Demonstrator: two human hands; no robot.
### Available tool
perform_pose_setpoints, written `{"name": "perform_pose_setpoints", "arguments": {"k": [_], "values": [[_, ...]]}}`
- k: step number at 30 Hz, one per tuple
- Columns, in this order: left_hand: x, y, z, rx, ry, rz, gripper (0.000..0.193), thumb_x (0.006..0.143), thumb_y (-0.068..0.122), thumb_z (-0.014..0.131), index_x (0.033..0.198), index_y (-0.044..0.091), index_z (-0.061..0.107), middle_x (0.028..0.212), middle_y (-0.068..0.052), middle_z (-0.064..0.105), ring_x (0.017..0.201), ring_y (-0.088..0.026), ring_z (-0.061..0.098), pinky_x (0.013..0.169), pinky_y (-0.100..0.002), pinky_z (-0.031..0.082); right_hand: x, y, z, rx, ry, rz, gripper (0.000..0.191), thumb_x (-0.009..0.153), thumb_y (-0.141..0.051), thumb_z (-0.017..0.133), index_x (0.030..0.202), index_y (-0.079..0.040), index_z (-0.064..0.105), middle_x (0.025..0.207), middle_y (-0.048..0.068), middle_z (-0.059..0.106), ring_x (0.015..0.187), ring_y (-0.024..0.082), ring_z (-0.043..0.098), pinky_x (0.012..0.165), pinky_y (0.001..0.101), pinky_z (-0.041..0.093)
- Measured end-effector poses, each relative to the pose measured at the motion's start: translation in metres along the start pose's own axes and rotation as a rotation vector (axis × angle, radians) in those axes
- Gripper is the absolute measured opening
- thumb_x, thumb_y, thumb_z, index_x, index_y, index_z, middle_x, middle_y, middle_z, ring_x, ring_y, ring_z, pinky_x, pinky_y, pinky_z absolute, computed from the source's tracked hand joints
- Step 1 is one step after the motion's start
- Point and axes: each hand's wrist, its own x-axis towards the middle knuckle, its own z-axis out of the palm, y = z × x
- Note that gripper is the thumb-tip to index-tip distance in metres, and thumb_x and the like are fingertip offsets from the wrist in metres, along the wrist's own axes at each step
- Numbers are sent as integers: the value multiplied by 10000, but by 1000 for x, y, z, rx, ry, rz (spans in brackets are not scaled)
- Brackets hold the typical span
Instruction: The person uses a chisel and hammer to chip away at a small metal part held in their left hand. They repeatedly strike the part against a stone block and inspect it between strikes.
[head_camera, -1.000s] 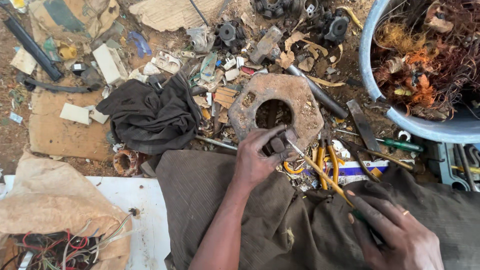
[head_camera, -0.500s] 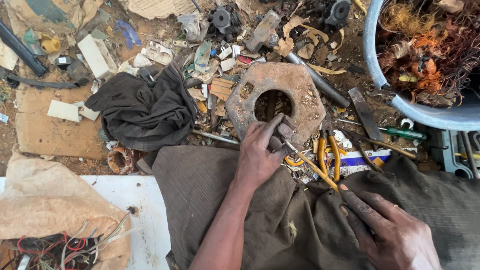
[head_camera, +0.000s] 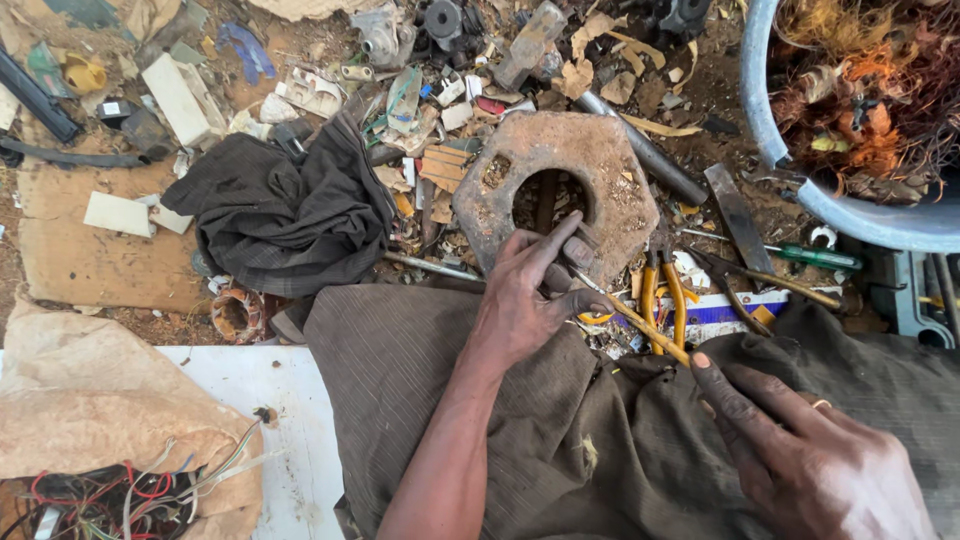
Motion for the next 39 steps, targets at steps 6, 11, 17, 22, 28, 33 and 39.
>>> {"name": "perform_pose_setpoints", "arguments": {"k": [6,11,17,22,28,33,39], "values": [[-1,-10,0,-12,-30,13,835,862,585,688,1546,133,529,946,-64,700,1001,-227,592,977,-391,517,-1,19,16,-126,-84,-112,799,661,-336,773,1436,-389,586,1393,5,658,962,198,754,758,339,631],[-2,-13,3,23,-47,1,783,903,583,655,1543,144,551,848,-55,660,970,-227,584,942,-399,517,2,28,22,11,-242,34,741,779,-322,739,1491,-450,577,1345,-90,683,903,150,779,706,303,654],[-3,-12,4,-15,-31,3,762,888,537,697,1531,152,559,817,-50,643,913,-215,580,900,-385,536,13,26,11,216,-245,133,574,827,-371,763,1381,-458,637,1380,-35,685,787,129,807,679,258,676],[-2,-10,3,-40,19,97,749,936,524,693,1549,130,520,974,-41,695,974,-223,578,960,-395,519,25,13,-8,221,-183,55,709,801,-235,689,1478,-419,583,1257,3,728,792,191,768,675,314,628],[-2,-9,5,-26,39,88,802,887,522,705,1541,96,520,929,-55,677,954,-234,568,921,-404,507,20,-7,-23,-222,-465,39,797,901,-286,621,1609,-488,314,1003,30,637,761,165,719,638,355,613],[-1,-9,5,-37,6,35,791,863,478,748,1529,98,551,792,-51,618,924,-219,568,915,-400,514,31,10,-18,183,-377,153,685,846,-297,718,1487,-452,532,884,33,739,664,206,715,611,393,609],[-2,-5,7,-135,49,36,771,852,463,759,1503,104,557,1011,-58,716,963,-217,575,907,-368,533,35,15,-11,595,-370,276,620,870,-171,708,1469,-315,634,780,161,685,679,301,615,573,401,558]]}}
